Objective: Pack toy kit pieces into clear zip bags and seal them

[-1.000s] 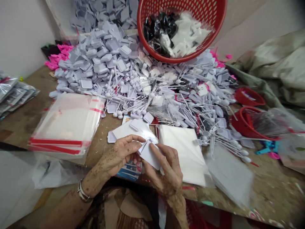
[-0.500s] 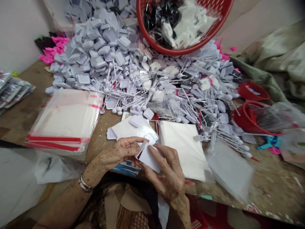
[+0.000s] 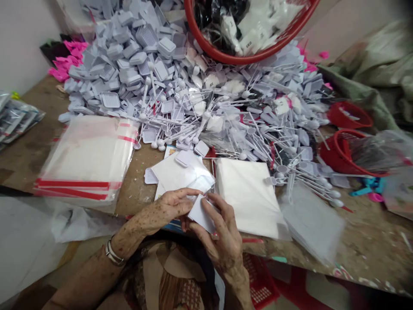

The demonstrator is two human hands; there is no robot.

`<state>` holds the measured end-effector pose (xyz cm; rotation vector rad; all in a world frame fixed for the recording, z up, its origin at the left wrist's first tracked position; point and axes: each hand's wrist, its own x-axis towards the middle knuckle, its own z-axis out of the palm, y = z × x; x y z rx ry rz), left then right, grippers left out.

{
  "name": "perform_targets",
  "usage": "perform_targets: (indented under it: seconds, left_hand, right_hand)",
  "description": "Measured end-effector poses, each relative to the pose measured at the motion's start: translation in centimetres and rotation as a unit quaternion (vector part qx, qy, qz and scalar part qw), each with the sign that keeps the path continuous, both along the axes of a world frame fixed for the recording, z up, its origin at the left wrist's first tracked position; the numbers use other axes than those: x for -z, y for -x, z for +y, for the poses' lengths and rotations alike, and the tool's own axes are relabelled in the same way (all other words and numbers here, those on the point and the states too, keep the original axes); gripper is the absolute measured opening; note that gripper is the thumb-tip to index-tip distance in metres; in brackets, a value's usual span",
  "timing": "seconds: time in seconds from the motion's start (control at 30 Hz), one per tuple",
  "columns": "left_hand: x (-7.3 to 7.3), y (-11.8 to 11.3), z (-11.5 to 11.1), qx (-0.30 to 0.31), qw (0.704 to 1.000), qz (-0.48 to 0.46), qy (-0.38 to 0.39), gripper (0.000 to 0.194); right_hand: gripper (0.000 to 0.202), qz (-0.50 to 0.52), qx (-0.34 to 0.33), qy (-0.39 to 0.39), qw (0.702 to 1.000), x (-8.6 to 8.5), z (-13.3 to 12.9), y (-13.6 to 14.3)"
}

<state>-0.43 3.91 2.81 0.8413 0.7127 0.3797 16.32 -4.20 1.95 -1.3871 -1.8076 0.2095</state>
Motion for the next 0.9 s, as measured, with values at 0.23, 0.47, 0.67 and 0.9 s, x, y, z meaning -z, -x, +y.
perform_targets:
  seconds: [0.23, 0.47, 0.67, 0.9]
  left_hand:
    - [0.2, -1.3, -2.3, -0.113, 0.887, 0.243, -0.377, 0.029]
    - [1.3, -3.1, -3.0, -0.052, 0.621, 0.438, -0.647, 0.052]
    - [1.2, -4.0, -2.3, -0.026, 0.514, 0.515, -0.686, 0.019]
    - [0.7, -3.4, -1.3, -0.1, 0.539, 0.452, -0.704, 0.011]
  right_hand:
    - [0.04, 0.049, 0.063, 0.016, 0.997, 0.1, -1.7, -1.7]
    - [0.042, 0.08, 0.121, -0.003, 0.989, -0.6, -2.5, -2.6]
    - [0.045, 0.057, 0.111, -0.008, 0.992, -0.4, -2.5, -1.9]
    - [0.051, 0.001, 0.062, 0.004, 0.998, 1.3, -1.3, 0.2]
